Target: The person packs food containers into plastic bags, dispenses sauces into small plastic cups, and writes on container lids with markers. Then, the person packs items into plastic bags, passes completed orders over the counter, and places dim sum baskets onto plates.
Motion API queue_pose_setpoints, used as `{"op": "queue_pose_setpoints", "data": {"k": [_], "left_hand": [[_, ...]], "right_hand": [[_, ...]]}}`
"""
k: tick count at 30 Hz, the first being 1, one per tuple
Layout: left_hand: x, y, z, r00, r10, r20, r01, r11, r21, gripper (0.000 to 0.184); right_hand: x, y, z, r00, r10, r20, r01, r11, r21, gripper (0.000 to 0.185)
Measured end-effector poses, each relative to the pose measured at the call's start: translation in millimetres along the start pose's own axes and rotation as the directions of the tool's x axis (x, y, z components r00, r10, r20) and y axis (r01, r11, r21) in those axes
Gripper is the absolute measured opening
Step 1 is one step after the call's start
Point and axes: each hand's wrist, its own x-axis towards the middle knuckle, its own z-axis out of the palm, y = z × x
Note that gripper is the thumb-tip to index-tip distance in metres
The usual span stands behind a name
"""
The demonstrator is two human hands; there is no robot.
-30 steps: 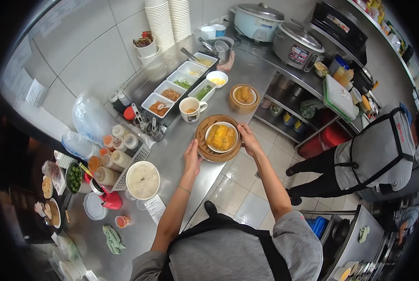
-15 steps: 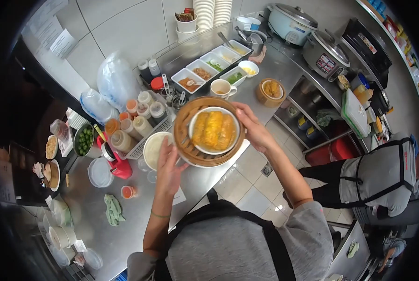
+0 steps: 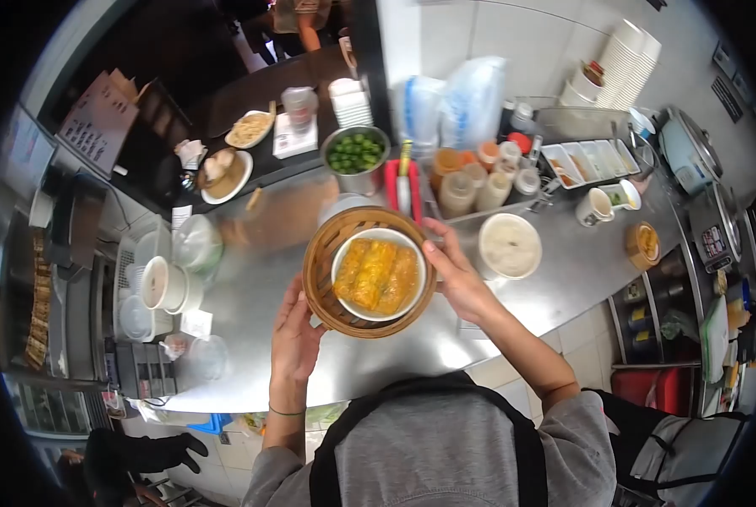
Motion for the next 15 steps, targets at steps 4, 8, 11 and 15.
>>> {"op": "queue_pose_setpoints", "data": {"k": [4, 8, 11, 15], "left_hand": [[20, 32, -93, 0.993, 0.033, -0.11, -0.028, 0.998, 0.047, 0.043], [71, 40, -171, 0.985, 0.021, -0.17, -0.017, 1.0, 0.027, 0.043], [117, 22, -224, 0.986, 0.0, -0.166, -0.006, 0.999, -0.038, 0.041], [166, -5, -267, 0.991, -0.037, -0.126, 0.029, 0.997, -0.065, 0.034]], "right_hand": [[60, 45, 87, 0.998, 0.033, 0.058, -0.038, 0.996, 0.081, 0.053], [128, 93, 137, 0.99, 0.086, 0.109, -0.105, 0.978, 0.18, 0.055], [176, 131, 157, 0.991, 0.04, 0.128, -0.059, 0.986, 0.153, 0.057], [220, 160, 162, 0.988, 0.112, 0.104, -0.119, 0.99, 0.07, 0.062]]}}
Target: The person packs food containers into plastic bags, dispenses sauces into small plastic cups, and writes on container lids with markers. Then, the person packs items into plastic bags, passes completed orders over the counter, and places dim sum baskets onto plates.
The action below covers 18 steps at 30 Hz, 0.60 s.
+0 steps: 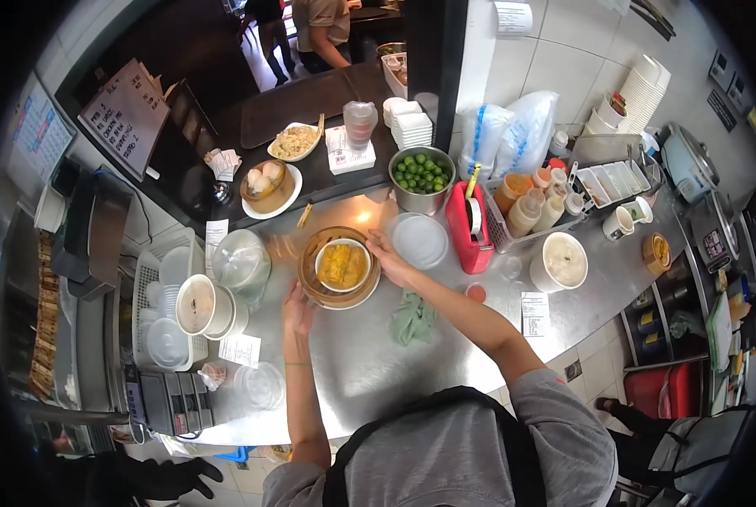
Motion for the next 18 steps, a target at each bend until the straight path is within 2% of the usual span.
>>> {"op": "queue_pose_setpoints", "data": {"k": [3, 6, 7, 9, 10, 11, 13, 14, 15, 16, 17, 18], "left_hand": [[30, -16, -13, 1.0, -0.01, 0.015, 0.011, 0.997, -0.073, 0.034], [29, -13, -1, 0.993, -0.021, -0.115, 0.006, 0.992, -0.129, 0.033], [29, -10, -3, 0.991, -0.024, -0.128, 0.015, 0.998, -0.068, 0.034], [30, -4, -7, 0.99, -0.033, -0.14, 0.041, 0.997, 0.062, 0.036], [27, 0, -9, 0.978, 0.028, -0.209, 0.019, 0.975, 0.223, 0.039], [26, 1, -11, 0.965, 0.096, -0.244, 0.006, 0.921, 0.389, 0.042], [35, -10, -34, 0.877, 0.469, -0.106, -0.319, 0.732, 0.601, 0.043], [44, -6, -56, 0.799, 0.597, 0.068, -0.428, 0.485, 0.762, 0.046], [45, 7, -55, 0.659, 0.7, 0.275, -0.481, 0.111, 0.87, 0.045], [7, 23, -8, 0.6, 0.763, 0.242, -0.563, 0.187, 0.805, 0.043], [-23, 38, 30, 0.626, 0.75, 0.213, -0.514, 0.191, 0.836, 0.037], [-33, 39, 45, 0.575, 0.763, 0.295, -0.635, 0.189, 0.749, 0.033]], "right_hand": [[36, 20, -10, 0.999, -0.03, -0.011, 0.029, 0.997, -0.073, 0.062], [49, 18, -14, 1.0, -0.005, 0.021, 0.008, 0.992, -0.124, 0.059], [47, 13, -15, 1.0, -0.011, -0.002, 0.01, 0.979, -0.205, 0.054], [43, -2, -15, 0.994, 0.091, -0.054, -0.1, 0.976, -0.191, 0.052], [39, -6, -20, 0.986, 0.133, -0.096, -0.148, 0.973, -0.175, 0.051], [50, 23, -34, 0.984, -0.067, -0.164, 0.019, 0.959, -0.283, 0.048], [45, 56, -50, 0.922, -0.386, -0.035, 0.318, 0.805, -0.5, 0.048], [9, 36, -36, 0.893, -0.443, -0.073, 0.314, 0.732, -0.604, 0.047], [-18, 28, -31, 0.856, -0.508, -0.096, 0.407, 0.778, -0.479, 0.043], [-49, 20, -33, 0.873, -0.484, -0.058, 0.418, 0.804, -0.424, 0.037], [-79, 14, -37, 0.884, -0.467, -0.005, 0.433, 0.824, -0.366, 0.032], [-110, 12, -45, 0.894, -0.444, -0.056, 0.4, 0.849, -0.345, 0.027]]}}
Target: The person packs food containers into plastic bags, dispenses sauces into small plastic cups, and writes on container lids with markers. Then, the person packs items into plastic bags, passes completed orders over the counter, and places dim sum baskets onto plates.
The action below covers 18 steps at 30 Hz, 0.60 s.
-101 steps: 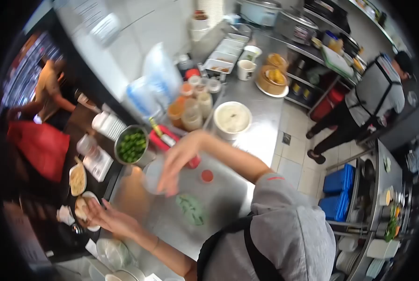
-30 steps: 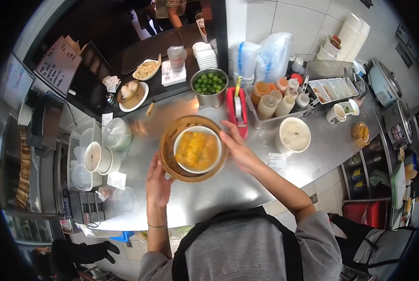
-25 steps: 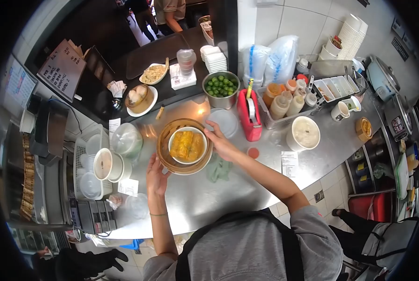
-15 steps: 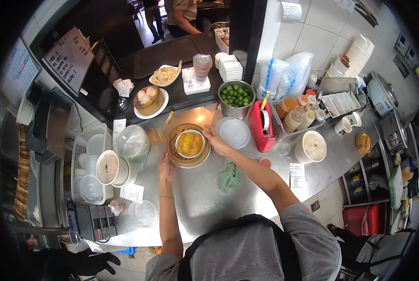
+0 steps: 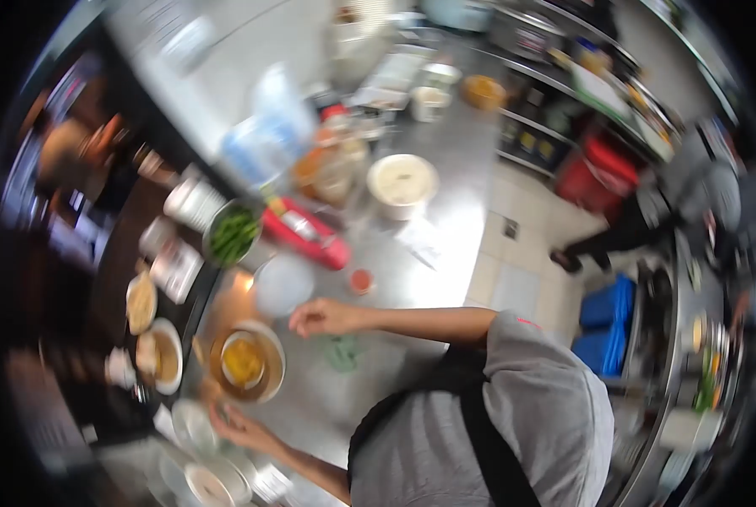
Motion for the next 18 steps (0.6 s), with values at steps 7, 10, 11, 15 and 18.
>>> {"op": "queue_pose_setpoints", "data": {"k": [7, 10, 11, 15, 18], "left_hand": [[-60, 128, 53, 0.794, 0.433, 0.425, -0.288, 0.885, -0.365, 0.016], [-123, 161, 108, 0.292, 0.578, 0.762, 0.105, 0.773, -0.626, 0.013], [-152, 148, 145, -0.068, 0.607, 0.792, 0.125, 0.792, -0.597, 0.027], [-300, 275, 165, -0.809, 0.411, 0.42, 0.111, 0.809, -0.578, 0.032], [-420, 372, 130, -0.938, 0.333, 0.092, 0.203, 0.749, -0.631, 0.036]], "right_hand": [[-181, -88, -79, 0.849, 0.218, -0.482, -0.209, 0.975, 0.073, 0.027], [-284, -111, -114, 0.589, -0.003, -0.808, -0.043, 0.998, -0.035, 0.025], [-330, -108, -120, 0.41, -0.089, -0.908, 0.022, 0.996, -0.088, 0.027], [-576, -116, -145, -0.334, -0.812, -0.478, -0.78, 0.523, -0.344, 0.065], [-768, -214, -38, -0.699, -0.711, -0.077, -0.696, 0.702, -0.151, 0.069]]}}
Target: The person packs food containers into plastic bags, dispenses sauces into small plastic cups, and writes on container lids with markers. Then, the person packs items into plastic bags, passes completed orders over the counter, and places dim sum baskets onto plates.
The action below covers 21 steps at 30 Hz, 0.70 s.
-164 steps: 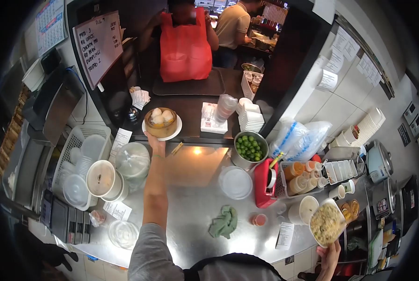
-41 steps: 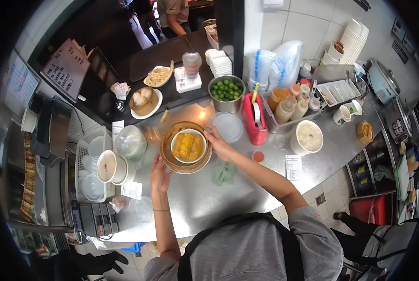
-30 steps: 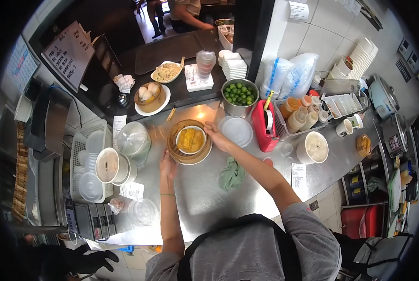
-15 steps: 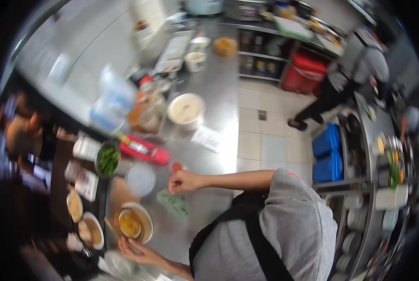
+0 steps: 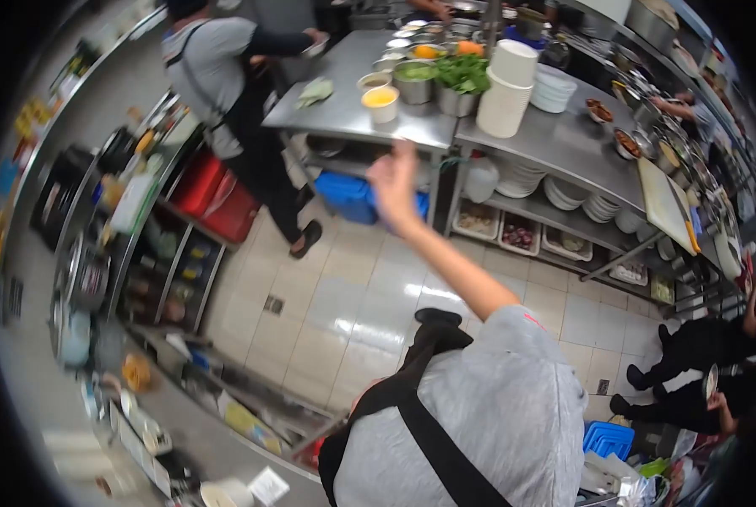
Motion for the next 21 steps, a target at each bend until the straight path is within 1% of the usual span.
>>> {"op": "queue_pose_setpoints", "data": {"k": [1, 2, 3, 4, 5, 6, 7, 8, 9, 10, 11, 12, 13, 14, 15, 16, 17, 18, 19, 20, 21], "left_hand": [[45, 24, 7, 0.995, 0.034, 0.095, -0.035, 0.999, 0.002, 0.037], [87, 47, 18, 0.982, 0.062, 0.18, -0.062, 0.998, -0.006, 0.038], [128, 69, 30, 0.963, 0.085, 0.255, -0.083, 0.996, -0.02, 0.04], [165, 88, 43, 0.944, 0.094, 0.318, -0.087, 0.996, -0.034, 0.041], [199, 102, 57, 0.923, 0.08, 0.378, -0.065, 0.997, -0.052, 0.042], [232, 112, 71, 0.9, 0.058, 0.433, -0.029, 0.997, -0.073, 0.043], [262, 113, 81, 0.857, 0.003, 0.516, 0.067, 0.991, -0.117, 0.045], [290, 105, 91, 0.768, -0.022, 0.64, 0.221, 0.947, -0.232, 0.046], [318, 88, 98, 0.632, -0.018, 0.775, 0.437, 0.834, -0.336, 0.058], [340, 71, 101, 0.639, 0.08, 0.765, 0.429, 0.788, -0.442, 0.053], [347, 63, 101, 0.75, -0.003, 0.661, 0.434, 0.756, -0.489, 0.049], [353, 52, 100, 0.832, -0.096, 0.546, 0.436, 0.722, -0.537, 0.046], [359, 21, 104, 0.873, -0.396, 0.284, 0.487, 0.725, -0.487, 0.037], [356, -16, 98, 0.859, -0.499, 0.113, 0.505, 0.789, -0.349, 0.031], [340, -46, 91, 0.88, -0.474, -0.025, 0.432, 0.822, -0.37, 0.028], [332, -81, 88, 0.723, -0.673, -0.158, 0.592, 0.72, -0.362, 0.027], [316, -122, 78, 0.658, -0.734, -0.166, 0.642, 0.663, -0.385, 0.029], [300, -122, 71, 0.598, -0.779, -0.19, 0.686, 0.62, -0.381, 0.03], [284, -140, 62, 0.577, -0.804, -0.14, 0.715, 0.581, -0.389, 0.031], [270, -166, 60, 0.499, -0.853, -0.154, 0.762, 0.517, -0.391, 0.029], [265, -167, 60, 0.411, -0.893, -0.184, 0.818, 0.45, -0.357, 0.029]], "right_hand": [[57, 21, -46, 0.981, -0.016, -0.192, -0.005, 0.994, -0.108, 0.071], [110, 68, -94, 0.927, 0.006, -0.374, -0.023, 0.999, -0.041, 0.074], [149, 71, -140, 0.866, -0.024, -0.5, -0.057, 0.987, -0.147, 0.075], [199, 107, -188, 0.797, -0.183, -0.576, -0.005, 0.951, -0.309, 0.075], [237, 138, -239, 0.786, -0.087, -0.612, -0.145, 0.936, -0.32, 0.075], [282, 195, -289, 0.697, -0.228, -0.68, -0.16, 0.874, -0.458, 0.077], [317, 241, -328, 0.622, -0.343, -0.704, -0.316, 0.713, -0.626, 0.079], [351, 279, -373, 0.634, -0.24, -0.735, -0.429, 0.682, -0.592, 0.082], [380, 334, -413, 0.599, -0.214, -0.772, -0.479, 0.677, -0.559, 0.085], [404, 385, -461, 0.664, -0.235, -0.71, -0.579, 0.44, -0.686, 0.091], [419, 409, -486, 0.66, -0.363, -0.657, -0.568, 0.331, -0.753, 0.095], [438, 429, -520, 0.6, 0.1, -0.794, -0.769, 0.345, -0.538, 0.104], [448, 449, -539, 0.59, 0.08, -0.804, -0.788, 0.273, -0.551, 0.107], [449, 418, -526, 0.495, 0.173, -0.851, -0.819, 0.421, -0.391, 0.107], [457, 424, -527, 0.41, 0.172, -0.895, -0.765, 0.6, -0.235, 0.102], [466, 430, -529, 0.34, 0.195, -0.92, -0.714, 0.69, -0.117, 0.098], [470, 414, -514, 0.309, 0.269, -0.912, -0.702, 0.711, -0.028, 0.089], [477, 439, -530, 0.318, 0.387, -0.866, -0.694, 0.717, 0.065, 0.075], [479, 529, -588, 0.388, 0.271, -0.881, -0.508, 0.861, 0.041, 0.058], [484, 460, -544, 0.314, 0.218, -0.924, -0.771, 0.626, -0.115, 0.046], [485, 454, -545, 0.319, 0.201, -0.926, -0.783, 0.606, -0.139, 0.046]]}}
